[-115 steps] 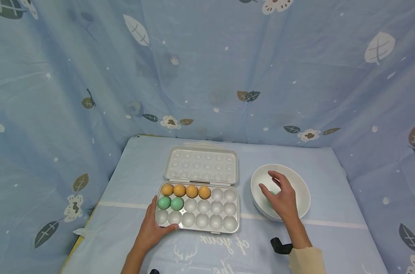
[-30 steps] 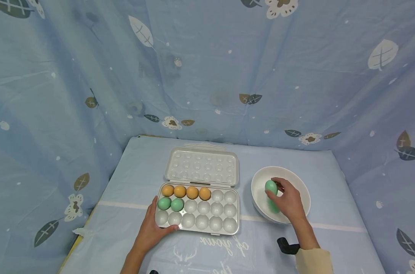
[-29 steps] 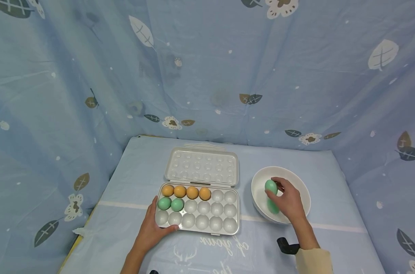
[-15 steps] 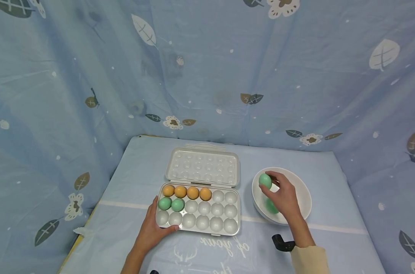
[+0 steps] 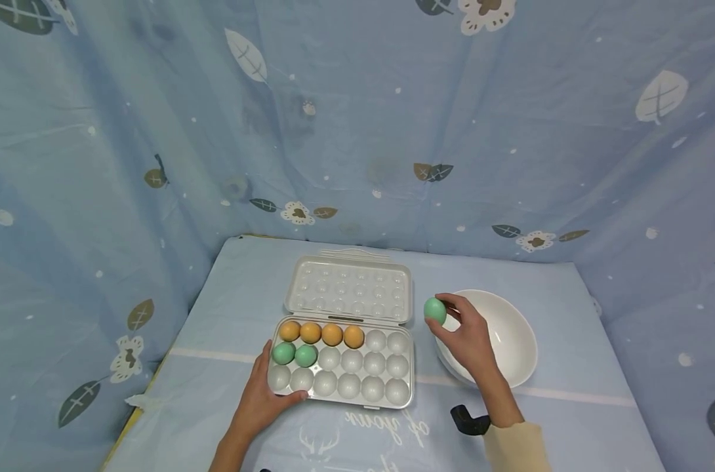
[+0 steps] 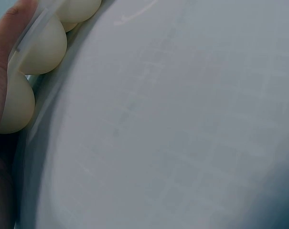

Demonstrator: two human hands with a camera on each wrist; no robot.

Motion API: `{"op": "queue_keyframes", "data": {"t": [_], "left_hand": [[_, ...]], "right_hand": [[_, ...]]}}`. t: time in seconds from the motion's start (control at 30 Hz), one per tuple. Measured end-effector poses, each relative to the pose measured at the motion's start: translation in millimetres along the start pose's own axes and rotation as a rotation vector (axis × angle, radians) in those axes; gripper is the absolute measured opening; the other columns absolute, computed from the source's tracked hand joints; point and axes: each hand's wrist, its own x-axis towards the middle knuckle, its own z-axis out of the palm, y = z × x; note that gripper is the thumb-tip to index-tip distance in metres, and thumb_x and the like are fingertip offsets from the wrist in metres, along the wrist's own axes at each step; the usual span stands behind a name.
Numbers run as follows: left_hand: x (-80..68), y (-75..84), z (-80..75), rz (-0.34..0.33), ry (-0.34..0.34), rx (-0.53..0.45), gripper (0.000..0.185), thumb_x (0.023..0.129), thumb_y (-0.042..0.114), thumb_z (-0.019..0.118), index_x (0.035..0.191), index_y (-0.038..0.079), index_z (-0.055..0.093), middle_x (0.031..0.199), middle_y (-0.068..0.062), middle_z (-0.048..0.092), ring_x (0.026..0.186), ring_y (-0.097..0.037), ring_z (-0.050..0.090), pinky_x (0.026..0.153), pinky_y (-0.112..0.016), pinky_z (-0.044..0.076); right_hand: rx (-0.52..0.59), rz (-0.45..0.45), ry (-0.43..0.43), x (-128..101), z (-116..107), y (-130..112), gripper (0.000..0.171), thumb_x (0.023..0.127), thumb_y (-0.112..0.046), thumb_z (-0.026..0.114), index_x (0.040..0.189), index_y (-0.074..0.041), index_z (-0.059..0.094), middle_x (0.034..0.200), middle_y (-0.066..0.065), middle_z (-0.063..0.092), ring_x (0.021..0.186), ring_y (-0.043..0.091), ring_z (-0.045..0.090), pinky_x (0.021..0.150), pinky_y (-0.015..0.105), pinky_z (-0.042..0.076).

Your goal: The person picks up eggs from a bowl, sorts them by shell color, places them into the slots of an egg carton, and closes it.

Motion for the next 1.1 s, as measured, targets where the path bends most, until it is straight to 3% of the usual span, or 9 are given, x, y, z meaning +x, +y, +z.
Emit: {"op": "queue_keyframes", "data": {"t": [0.33,0.6,0.87,1.1], "left_hand": [[-1.0,-0.3,-1.8,0.006,0.001,0.004,0.147,0.056,0.066,0.094,0.166,0.013,0.012,0.163,-0.017,0.032,0.147,-0.037,0.040,0.118,-0.057,0.036],[-0.9,0.3,-0.9,0.028,0.024,0.020,0.145,0.057,0.066,0.094,0.166,0.011,0.014,0.161,-0.020,0.035,0.144,-0.039,0.043,0.115,-0.059,0.039],[-0.6,-1.2,1.3,0.052,0.048,0.026,0.144,0.057,0.063,0.095,0.165,0.009,0.016,0.158,-0.020,0.037,0.142,-0.039,0.045,0.114,-0.059,0.041],[0.0,0.9,0.2,0.022,0.021,0.006,0.146,0.056,0.065,0.095,0.166,0.012,0.014,0.161,-0.019,0.035,0.144,-0.038,0.042,0.116,-0.058,0.038]], "right_hand": [[0.042,-0.018,0.005,4,20,-13,0.056,0.079,0.005,0.086,0.130,0.000,0.063,0.125,0.016,0.067,0.116,0.034,0.066,0.101,0.016,0.049],[0.151,-0.066,-0.010,5,27,-52,0.051,0.078,0.015,0.081,0.125,0.011,0.062,0.122,0.024,0.065,0.112,0.037,0.065,0.101,0.021,0.052],[0.167,-0.095,-0.039,6,43,-68,0.051,0.078,0.014,0.082,0.125,0.009,0.063,0.122,0.022,0.065,0.114,0.039,0.063,0.101,0.027,0.052],[0.203,-0.133,-0.082,4,62,-71,0.050,0.079,0.011,0.082,0.126,0.007,0.063,0.125,0.019,0.064,0.116,0.036,0.064,0.102,0.036,0.053]]}}
